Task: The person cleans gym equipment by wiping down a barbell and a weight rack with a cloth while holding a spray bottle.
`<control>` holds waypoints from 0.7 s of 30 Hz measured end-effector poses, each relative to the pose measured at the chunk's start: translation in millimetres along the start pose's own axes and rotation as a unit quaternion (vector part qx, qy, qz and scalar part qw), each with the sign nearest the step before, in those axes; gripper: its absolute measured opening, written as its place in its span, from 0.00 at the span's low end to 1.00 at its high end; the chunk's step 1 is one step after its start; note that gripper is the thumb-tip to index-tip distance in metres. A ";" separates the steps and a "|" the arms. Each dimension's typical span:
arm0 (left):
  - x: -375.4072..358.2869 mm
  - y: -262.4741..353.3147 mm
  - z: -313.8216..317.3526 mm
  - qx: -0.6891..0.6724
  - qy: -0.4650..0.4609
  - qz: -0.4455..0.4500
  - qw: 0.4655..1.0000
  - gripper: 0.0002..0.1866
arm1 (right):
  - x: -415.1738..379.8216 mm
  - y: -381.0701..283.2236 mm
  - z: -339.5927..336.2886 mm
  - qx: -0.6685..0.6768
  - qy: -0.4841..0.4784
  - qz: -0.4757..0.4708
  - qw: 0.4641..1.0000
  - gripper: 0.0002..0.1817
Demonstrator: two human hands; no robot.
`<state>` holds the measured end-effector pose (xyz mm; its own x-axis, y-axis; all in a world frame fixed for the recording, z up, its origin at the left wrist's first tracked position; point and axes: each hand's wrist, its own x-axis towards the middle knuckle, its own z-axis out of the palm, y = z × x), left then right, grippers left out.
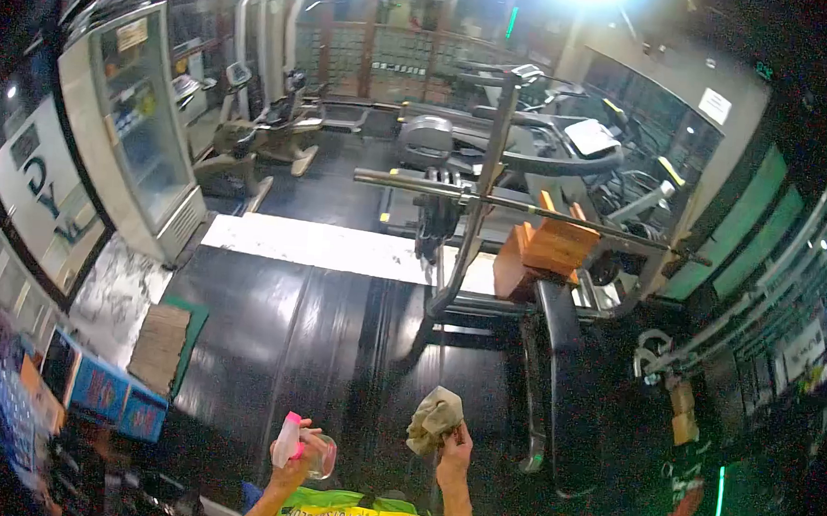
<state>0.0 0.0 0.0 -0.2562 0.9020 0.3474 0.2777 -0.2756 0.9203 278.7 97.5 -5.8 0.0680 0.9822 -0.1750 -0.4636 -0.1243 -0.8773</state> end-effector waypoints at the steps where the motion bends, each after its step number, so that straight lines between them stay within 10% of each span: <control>1: 8.8 -2.4 -4.8 -0.049 -0.035 -0.003 0.998 0.24 | -3.2 2.8 5.8 0.007 0.008 -0.008 1.000 0.23; 5: 64.8 11.3 -23.7 -0.164 -0.077 -0.129 0.975 0.22 | 7.1 1.9 53.5 0.004 0.117 0.035 0.993 0.20; 21: 202.7 -24.9 -77.2 -0.093 -0.079 -0.062 0.991 0.17 | 64.7 56.5 140.3 0.211 0.056 0.038 0.975 0.23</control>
<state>-130.3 164.1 61.4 -0.1257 0.9694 0.2109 0.0740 -0.2028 0.9764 132.9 173.9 -4.0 0.1037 0.9480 -0.3010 -0.7912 -0.1048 -0.6026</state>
